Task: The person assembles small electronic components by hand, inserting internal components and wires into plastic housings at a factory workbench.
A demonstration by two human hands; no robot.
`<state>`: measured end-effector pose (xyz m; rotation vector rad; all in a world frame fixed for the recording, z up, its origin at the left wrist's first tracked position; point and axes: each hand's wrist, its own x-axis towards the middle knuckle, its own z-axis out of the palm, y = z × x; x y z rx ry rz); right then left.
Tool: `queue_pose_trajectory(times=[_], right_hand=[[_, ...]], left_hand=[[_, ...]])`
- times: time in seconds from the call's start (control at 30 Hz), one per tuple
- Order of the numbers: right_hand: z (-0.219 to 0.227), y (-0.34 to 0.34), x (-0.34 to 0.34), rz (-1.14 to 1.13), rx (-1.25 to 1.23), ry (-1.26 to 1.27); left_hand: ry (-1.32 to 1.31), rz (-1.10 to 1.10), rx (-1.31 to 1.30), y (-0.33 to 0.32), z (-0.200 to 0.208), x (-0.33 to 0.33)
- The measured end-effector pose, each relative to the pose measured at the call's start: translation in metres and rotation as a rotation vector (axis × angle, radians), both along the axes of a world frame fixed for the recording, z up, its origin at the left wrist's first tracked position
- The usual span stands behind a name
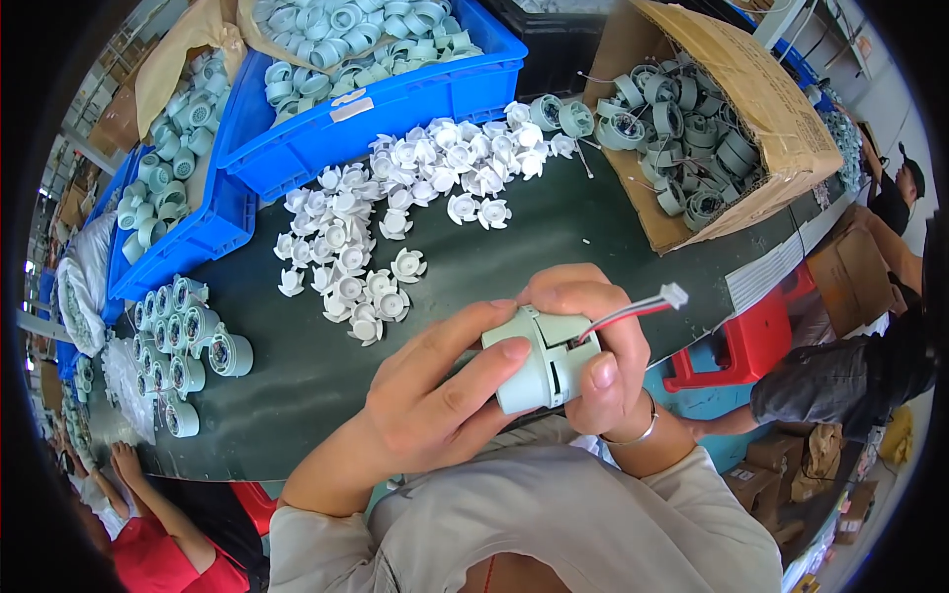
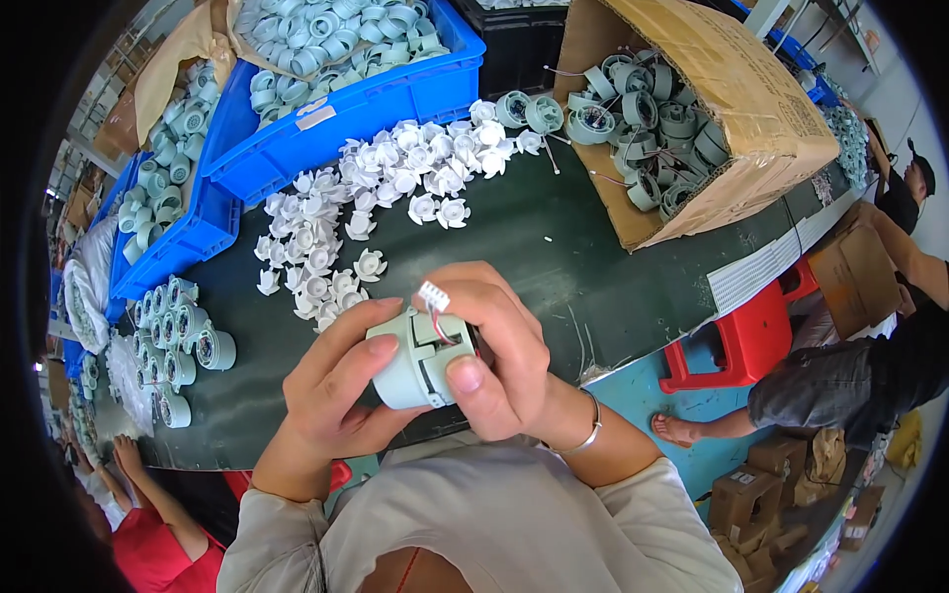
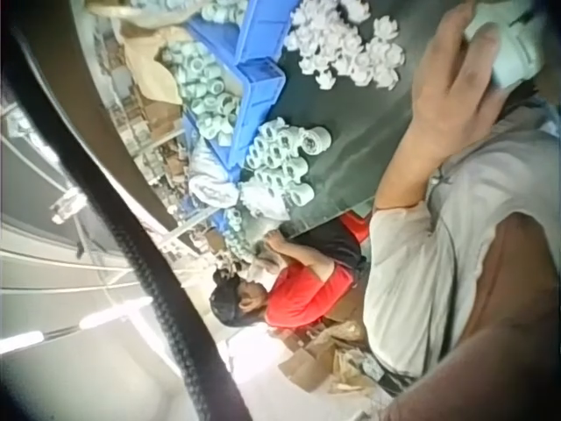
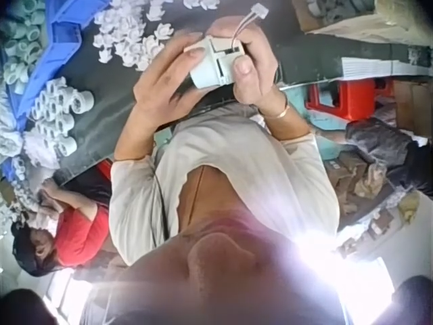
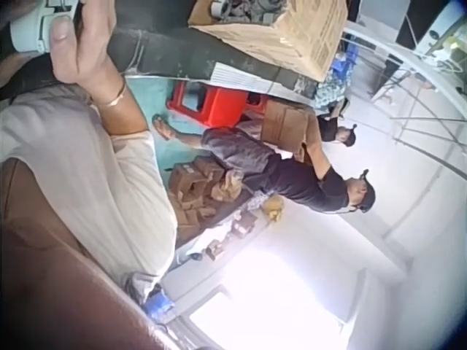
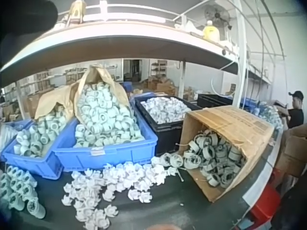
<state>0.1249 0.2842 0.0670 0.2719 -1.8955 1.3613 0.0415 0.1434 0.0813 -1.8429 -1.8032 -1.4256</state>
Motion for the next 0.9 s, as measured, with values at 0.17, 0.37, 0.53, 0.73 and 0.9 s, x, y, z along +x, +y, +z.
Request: queue_pose_trajectory(times=[0.17,0.37,0.53,0.73,0.9], right_hand=[[0.001,0.001,-0.003,0.053,0.01,0.119],[0.003,0.001,-0.004,0.0,0.126,0.202],[0.004,-0.002,-0.004,-0.002,0.088,0.195],[0.008,-0.003,0.003,0.108,-0.097,0.056],[-0.001,-0.007,0.006,0.055,-0.075,0.045]], left_hand=[[0.0,-0.001,0.0,-0.002,0.0,0.0],[0.028,-0.014,-0.036,-0.006,0.003,0.0],[-0.002,-0.044,0.002,-0.004,-0.001,-0.001],[-0.048,-0.044,0.059,-0.002,-0.006,0.001],[-0.095,-0.052,0.066,-0.001,-0.02,0.008]])
